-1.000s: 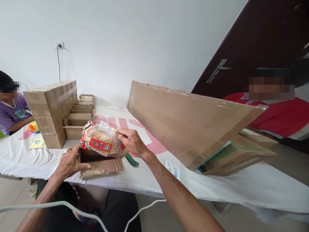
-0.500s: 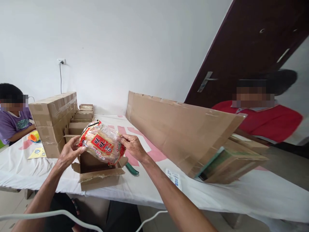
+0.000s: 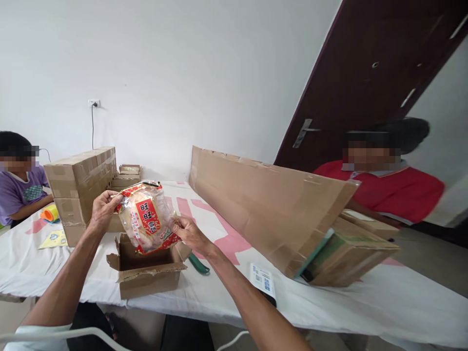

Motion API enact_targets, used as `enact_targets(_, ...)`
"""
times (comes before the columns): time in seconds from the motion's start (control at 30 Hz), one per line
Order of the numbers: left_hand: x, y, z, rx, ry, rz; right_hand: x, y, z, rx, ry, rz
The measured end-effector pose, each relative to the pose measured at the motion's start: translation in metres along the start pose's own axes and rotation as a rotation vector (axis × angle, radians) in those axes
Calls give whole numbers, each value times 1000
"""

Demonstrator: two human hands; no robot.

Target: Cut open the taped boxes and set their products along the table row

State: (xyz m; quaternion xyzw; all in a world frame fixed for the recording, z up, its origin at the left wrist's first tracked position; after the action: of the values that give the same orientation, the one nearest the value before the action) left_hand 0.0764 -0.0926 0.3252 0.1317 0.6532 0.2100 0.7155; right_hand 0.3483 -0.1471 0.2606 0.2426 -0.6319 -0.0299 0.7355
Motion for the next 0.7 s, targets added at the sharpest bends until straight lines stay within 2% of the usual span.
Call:
enact_targets(0.07, -5, 6, 2, 13, -44, 23, -7, 4, 6, -33, 28, -17)
enact_targets(0.13, -4, 4, 5, 92, -47, 11, -13, 10, 10, -126, 38, -57)
enact_targets(0.23, 11, -7, 8, 279, 52, -70, -23, 20, 12, -230, 48, -103)
enact_targets(0.37, 31, -22, 4, 364, 94, -130, -40, 30, 12, -257, 68, -136)
enact_targets(0.5, 38, -31, 7, 524, 39, -184, -58, 34, 9, -300, 82, -106)
enact_targets(0.57, 40, -32, 8, 528, -13, -185, -63, 38, 7, -295, 83, -103)
enact_targets(0.7, 47, -27, 10, 460, -57, -161, -68, 47, 5, -255, 49, -84)
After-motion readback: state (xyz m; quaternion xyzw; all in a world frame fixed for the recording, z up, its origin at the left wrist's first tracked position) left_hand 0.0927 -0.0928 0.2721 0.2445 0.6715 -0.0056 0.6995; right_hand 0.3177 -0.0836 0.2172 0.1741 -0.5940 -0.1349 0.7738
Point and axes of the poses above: each hand's wrist, its own y-axis towards the middle knuckle, its own z-axis out of the palm, x = y × z, the point moved 3 cm from there along y, towards the middle knuckle, and after that the axes turned 8 degrees about y, right-handed, at the moved point
